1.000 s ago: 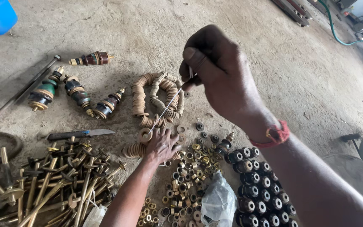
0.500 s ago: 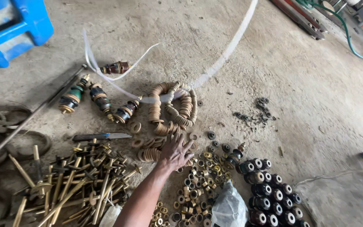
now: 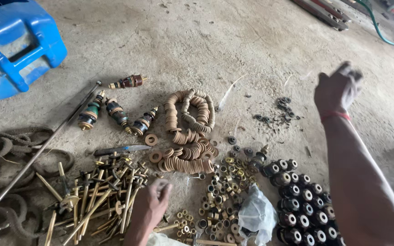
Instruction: The person sits on the floor and assembles small brass and black components onto a brass rod. They pick up washers and cylindrical pieces, slide them onto the rod, and occasionally use a string to secure the parts. The person works methodically, handling each piece individually.
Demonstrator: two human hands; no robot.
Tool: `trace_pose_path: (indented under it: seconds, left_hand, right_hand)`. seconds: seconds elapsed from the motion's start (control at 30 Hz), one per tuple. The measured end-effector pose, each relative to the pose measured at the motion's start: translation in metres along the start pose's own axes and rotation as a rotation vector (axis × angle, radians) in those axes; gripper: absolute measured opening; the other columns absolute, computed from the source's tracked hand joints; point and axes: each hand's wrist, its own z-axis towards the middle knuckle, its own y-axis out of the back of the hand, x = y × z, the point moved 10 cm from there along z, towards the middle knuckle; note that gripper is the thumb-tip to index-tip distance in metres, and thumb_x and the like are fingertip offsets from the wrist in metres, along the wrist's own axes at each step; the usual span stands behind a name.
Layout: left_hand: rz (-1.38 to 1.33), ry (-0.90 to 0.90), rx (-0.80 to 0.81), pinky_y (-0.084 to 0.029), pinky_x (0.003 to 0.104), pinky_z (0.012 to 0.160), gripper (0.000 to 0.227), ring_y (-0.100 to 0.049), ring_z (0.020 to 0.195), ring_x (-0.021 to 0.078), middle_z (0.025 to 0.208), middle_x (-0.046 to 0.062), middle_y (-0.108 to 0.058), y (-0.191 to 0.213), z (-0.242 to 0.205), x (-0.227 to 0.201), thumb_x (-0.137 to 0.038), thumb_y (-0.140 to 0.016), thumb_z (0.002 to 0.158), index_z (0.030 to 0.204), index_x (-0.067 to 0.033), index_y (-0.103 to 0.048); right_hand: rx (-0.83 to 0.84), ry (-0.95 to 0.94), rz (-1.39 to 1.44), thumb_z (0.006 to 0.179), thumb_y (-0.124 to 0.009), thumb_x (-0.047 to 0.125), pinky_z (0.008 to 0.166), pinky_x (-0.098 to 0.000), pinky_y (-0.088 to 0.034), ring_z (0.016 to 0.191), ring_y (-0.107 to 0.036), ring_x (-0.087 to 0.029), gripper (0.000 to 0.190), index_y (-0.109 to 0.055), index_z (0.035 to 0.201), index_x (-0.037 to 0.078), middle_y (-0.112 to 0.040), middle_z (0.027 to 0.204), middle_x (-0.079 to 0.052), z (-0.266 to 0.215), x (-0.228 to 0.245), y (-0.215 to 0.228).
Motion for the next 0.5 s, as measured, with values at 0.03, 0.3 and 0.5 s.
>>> trace_pose_path:
  seconds: [0.03, 0.3, 0.5]
  left_hand:
    - [0.031, 0.115, -0.101, -0.059, 0.039, 0.059, 0.03, -0.072, 0.07, 0.0184, 0.104, 0.001, -0.077, 0.022, 0.012, 0.014, -0.042, -0.053, 0.101, 0.114, -0.0213, -0.071]
    - [-0.385, -0.047, -0.339, -0.052, 0.028, 0.039, 0.019, -0.067, 0.057, 0.0128, 0.128, 0.007, -0.058, 0.029, 0.044, 0.034, -0.027, -0.063, 0.101, 0.108, -0.011, -0.072]
    - [-0.377, -0.041, -0.232, -0.051, 0.03, 0.04, 0.019, -0.066, 0.057, 0.0121, 0.083, 0.008, -0.075, 0.024, 0.022, 0.021, -0.027, -0.063, 0.101, 0.109, -0.0124, -0.072]
  right_hand:
    - [-0.21, -0.06, 0.21, 0.101, -0.073, 0.047, 0.074, -0.0508, -0.056, 0.088, -0.07, -0.04, 0.082, -0.04, 0.137, -0.02, -0.07, 0.106, -0.032, -0.015, -0.03, -0.005]
    - [0.727, 0.168, 0.932, 0.092, -0.068, 0.018, 0.061, -0.0322, -0.063, 0.067, -0.078, -0.019, 0.015, -0.076, 0.103, 0.011, -0.08, 0.087, -0.009, -0.372, 0.083, -0.118]
    - [0.918, 0.381, 0.657, 0.087, -0.068, 0.021, 0.056, -0.0409, -0.056, 0.063, -0.066, -0.022, 0.013, -0.071, 0.095, 0.011, -0.068, 0.075, -0.007, -0.532, 0.143, -0.083]
